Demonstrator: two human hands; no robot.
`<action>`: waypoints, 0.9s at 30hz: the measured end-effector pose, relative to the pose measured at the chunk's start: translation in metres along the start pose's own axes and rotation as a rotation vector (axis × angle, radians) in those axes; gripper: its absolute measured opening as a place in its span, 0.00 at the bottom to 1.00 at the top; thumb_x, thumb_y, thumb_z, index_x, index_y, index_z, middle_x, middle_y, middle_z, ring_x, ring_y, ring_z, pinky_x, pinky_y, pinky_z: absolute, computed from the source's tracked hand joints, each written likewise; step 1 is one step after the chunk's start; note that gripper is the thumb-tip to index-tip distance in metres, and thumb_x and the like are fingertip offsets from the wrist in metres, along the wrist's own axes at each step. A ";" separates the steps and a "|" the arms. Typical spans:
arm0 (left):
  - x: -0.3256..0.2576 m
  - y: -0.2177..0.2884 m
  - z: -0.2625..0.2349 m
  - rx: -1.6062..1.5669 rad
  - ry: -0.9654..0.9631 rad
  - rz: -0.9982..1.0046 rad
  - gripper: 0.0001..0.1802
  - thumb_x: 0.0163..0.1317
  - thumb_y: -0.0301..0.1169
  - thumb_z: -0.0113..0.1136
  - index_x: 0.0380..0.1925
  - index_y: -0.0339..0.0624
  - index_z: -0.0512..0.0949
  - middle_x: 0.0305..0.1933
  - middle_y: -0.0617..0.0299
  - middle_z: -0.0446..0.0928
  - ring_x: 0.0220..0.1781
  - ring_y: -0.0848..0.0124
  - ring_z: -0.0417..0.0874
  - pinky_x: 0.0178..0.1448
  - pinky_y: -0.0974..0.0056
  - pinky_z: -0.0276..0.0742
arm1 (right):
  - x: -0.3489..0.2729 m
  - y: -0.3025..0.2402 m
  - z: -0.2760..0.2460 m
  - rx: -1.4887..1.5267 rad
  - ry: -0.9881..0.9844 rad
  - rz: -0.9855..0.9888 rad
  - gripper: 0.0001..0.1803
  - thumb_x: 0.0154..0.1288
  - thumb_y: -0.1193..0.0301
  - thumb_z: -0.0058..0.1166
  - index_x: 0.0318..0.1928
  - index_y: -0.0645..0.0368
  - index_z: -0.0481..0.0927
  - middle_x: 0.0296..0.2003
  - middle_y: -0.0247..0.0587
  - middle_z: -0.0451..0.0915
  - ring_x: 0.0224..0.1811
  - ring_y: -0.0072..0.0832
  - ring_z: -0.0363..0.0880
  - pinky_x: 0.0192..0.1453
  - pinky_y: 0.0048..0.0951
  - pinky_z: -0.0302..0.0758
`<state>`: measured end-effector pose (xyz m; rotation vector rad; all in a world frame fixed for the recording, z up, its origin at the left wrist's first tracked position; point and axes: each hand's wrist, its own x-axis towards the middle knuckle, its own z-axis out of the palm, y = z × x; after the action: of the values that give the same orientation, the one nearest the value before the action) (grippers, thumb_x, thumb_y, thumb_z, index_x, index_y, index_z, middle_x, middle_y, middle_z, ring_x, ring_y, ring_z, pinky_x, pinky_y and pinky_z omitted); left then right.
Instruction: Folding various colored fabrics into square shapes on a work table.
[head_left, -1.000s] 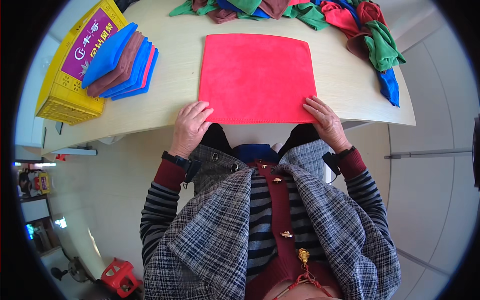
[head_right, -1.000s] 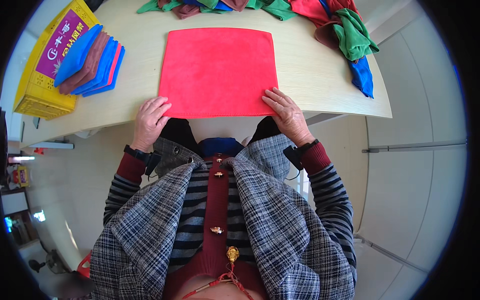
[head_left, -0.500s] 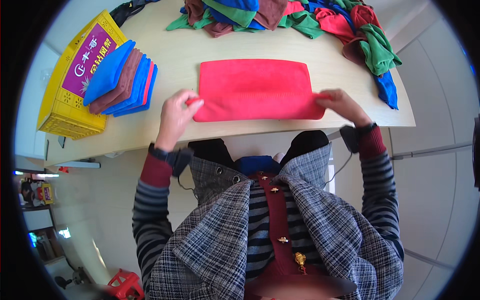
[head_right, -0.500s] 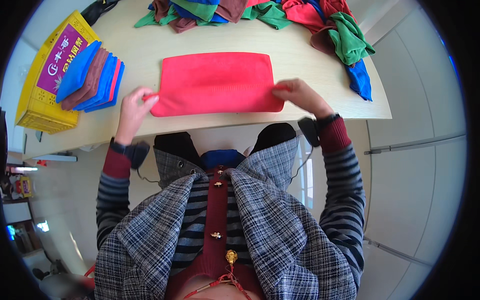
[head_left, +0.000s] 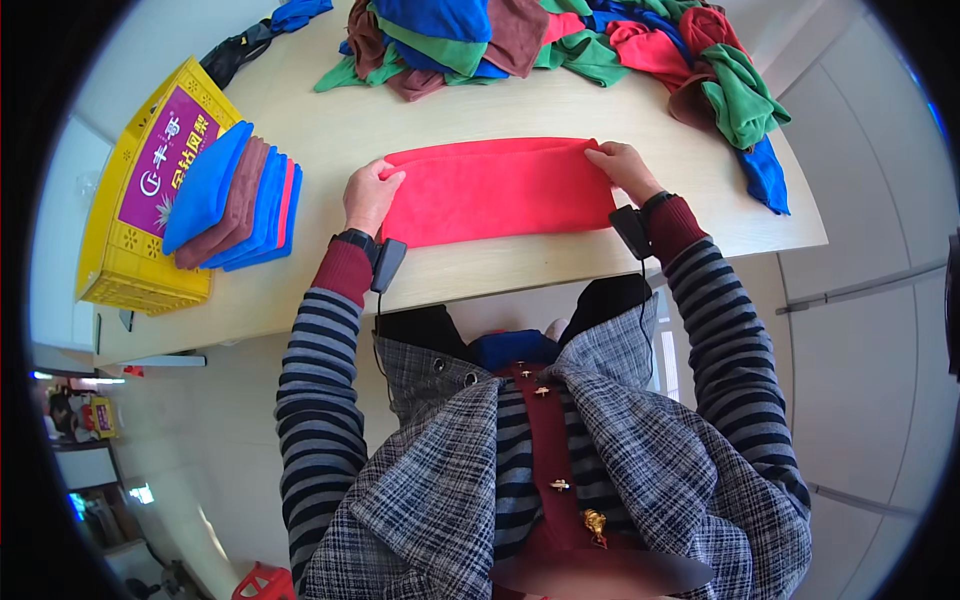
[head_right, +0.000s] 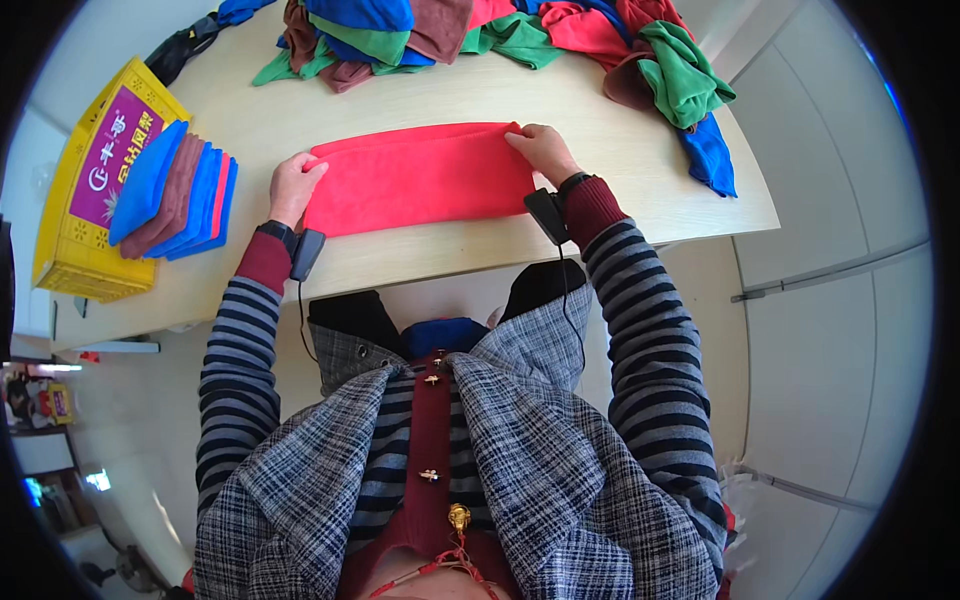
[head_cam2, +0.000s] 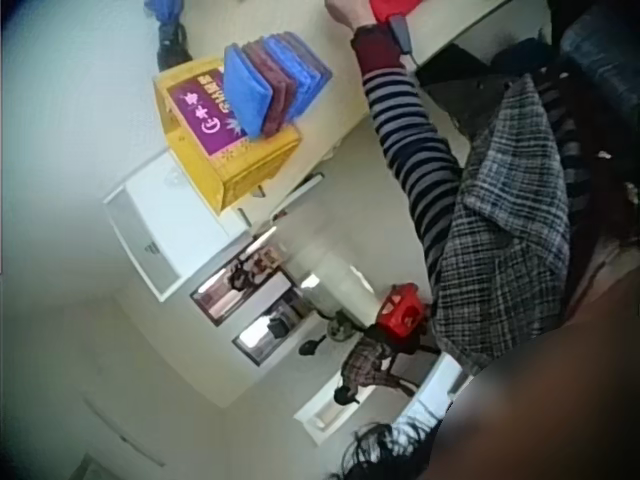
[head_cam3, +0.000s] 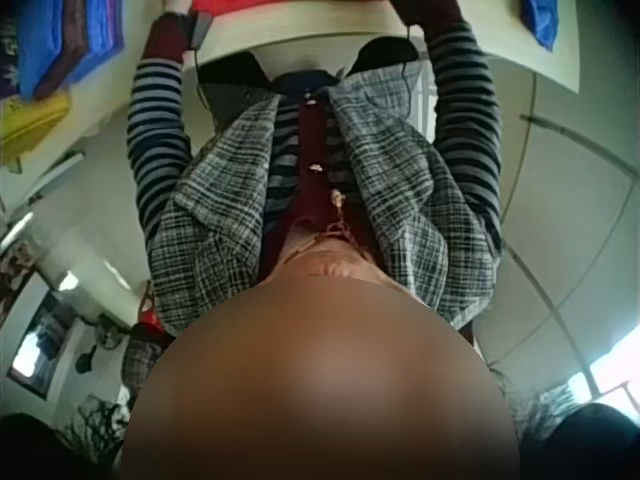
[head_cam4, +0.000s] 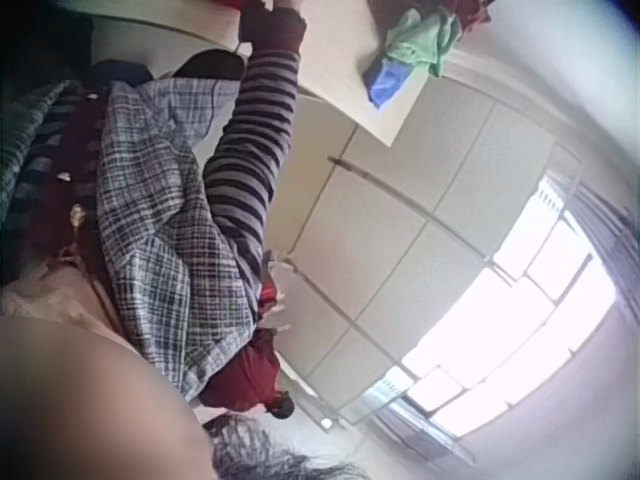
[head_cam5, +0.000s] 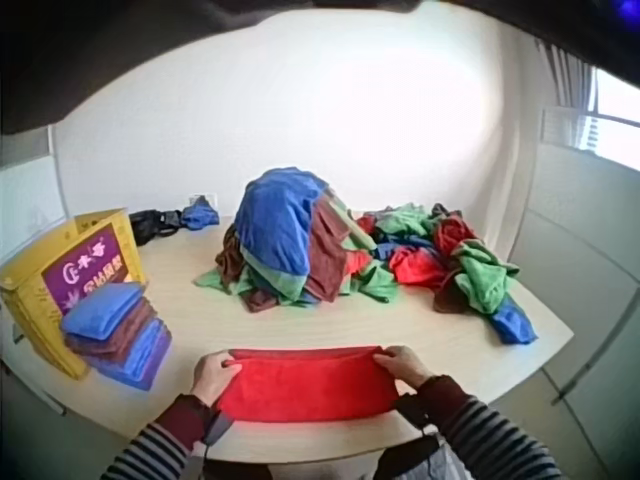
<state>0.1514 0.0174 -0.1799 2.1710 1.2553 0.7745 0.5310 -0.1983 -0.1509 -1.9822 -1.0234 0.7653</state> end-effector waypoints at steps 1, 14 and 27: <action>0.001 -0.005 0.000 -0.016 -0.001 0.001 0.14 0.59 0.40 0.70 0.37 0.42 0.84 0.31 0.54 0.84 0.33 0.61 0.85 0.42 0.58 0.79 | -0.002 -0.003 0.000 0.007 0.003 0.006 0.25 0.68 0.55 0.60 0.48 0.68 0.84 0.31 0.40 0.85 0.31 0.26 0.83 0.35 0.28 0.78; -0.106 0.029 -0.009 0.044 0.117 -0.115 0.14 0.64 0.41 0.65 0.38 0.40 0.80 0.32 0.47 0.84 0.34 0.51 0.85 0.39 0.52 0.79 | -0.110 0.013 0.045 -0.174 0.354 -0.056 0.15 0.70 0.60 0.59 0.45 0.60 0.83 0.25 0.38 0.82 0.27 0.29 0.81 0.33 0.32 0.76; -0.151 0.037 -0.013 0.374 0.289 -0.006 0.14 0.71 0.40 0.59 0.33 0.41 0.74 0.27 0.46 0.79 0.33 0.44 0.81 0.37 0.44 0.72 | -0.138 0.018 0.066 -0.524 0.692 -0.230 0.08 0.71 0.65 0.55 0.43 0.54 0.76 0.29 0.49 0.85 0.32 0.51 0.84 0.35 0.48 0.79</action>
<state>0.1033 -0.1305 -0.1789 2.4050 1.6633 0.9384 0.4186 -0.2994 -0.1793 -2.2462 -1.0432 -0.3527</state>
